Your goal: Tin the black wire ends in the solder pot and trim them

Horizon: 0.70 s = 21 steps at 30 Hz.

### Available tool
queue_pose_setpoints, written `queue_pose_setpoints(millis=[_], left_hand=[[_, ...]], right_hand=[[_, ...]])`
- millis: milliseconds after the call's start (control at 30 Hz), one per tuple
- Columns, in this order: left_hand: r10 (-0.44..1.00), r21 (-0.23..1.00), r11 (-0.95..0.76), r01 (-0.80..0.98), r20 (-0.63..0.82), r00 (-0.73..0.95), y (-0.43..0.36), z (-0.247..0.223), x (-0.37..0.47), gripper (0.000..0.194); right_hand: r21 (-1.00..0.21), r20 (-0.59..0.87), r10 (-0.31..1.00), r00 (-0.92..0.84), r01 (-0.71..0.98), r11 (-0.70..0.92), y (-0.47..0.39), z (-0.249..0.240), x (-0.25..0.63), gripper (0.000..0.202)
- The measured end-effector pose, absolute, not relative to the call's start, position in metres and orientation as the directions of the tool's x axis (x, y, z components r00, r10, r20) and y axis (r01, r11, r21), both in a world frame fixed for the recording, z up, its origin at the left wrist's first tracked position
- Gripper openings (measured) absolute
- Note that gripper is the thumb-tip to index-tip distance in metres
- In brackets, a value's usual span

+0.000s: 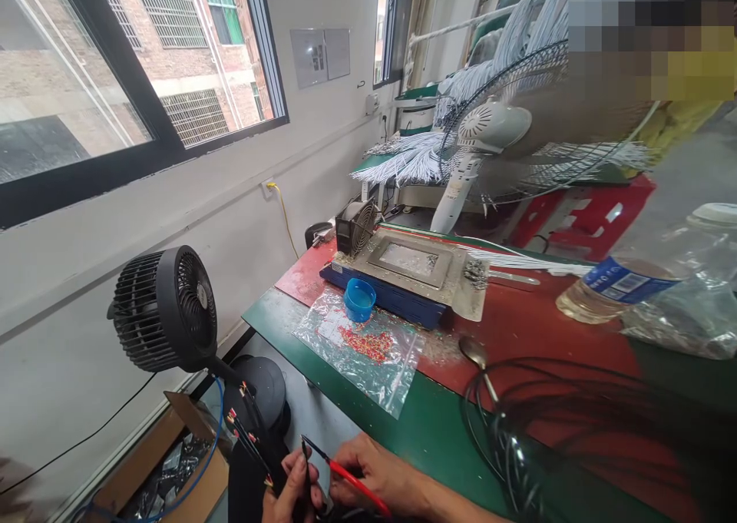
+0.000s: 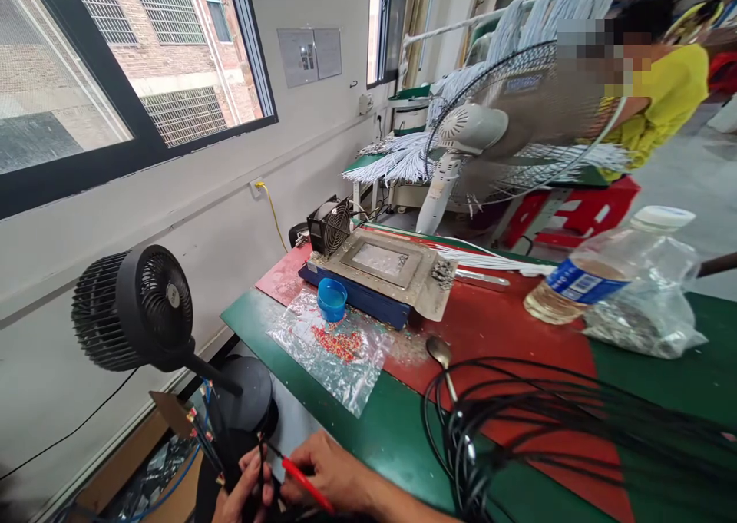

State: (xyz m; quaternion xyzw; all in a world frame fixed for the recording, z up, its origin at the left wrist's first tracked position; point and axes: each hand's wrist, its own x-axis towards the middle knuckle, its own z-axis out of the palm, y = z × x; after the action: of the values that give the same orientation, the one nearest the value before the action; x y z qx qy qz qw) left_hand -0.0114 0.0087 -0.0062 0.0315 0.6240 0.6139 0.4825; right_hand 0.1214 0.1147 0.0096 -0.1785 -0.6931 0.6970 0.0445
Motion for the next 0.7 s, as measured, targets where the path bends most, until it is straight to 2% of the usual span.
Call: queue_pose_setpoints(millis=[167, 467, 600, 700], left_hand=[[0.653, 0.794, 0.264, -0.547, -0.564, -0.504, 0.0088, -0.0052, -0.0095, 0.045], [0.629, 0.796, 0.253, -0.550, -0.567, -0.532, 0.0084, -0.0049, -0.0085, 0.046], [0.648, 0.808, 0.265, -0.526, -0.553, -0.523, 0.0097, -0.0072, -0.0090, 0.042], [0.634, 0.812, 0.263, -0.521, -0.553, -0.541, 0.0104, -0.0058, -0.0094, 0.046]], right_hand=[[-0.986, -0.166, 0.325, -0.931, 0.154, -0.064, 0.1139, 0.0096, 0.1221, 0.024], [-0.976, -0.213, 0.303, -0.929, 0.186, -0.114, 0.1116, 0.0165, 0.1234, 0.024], [-0.975, -0.184, 0.329, -0.926, 0.128, -0.183, 0.1095, 0.0182, 0.1226, 0.028], [-0.968, -0.181, 0.370, -0.911, 0.099, -0.230, 0.1096, 0.0115, 0.1200, 0.033]])
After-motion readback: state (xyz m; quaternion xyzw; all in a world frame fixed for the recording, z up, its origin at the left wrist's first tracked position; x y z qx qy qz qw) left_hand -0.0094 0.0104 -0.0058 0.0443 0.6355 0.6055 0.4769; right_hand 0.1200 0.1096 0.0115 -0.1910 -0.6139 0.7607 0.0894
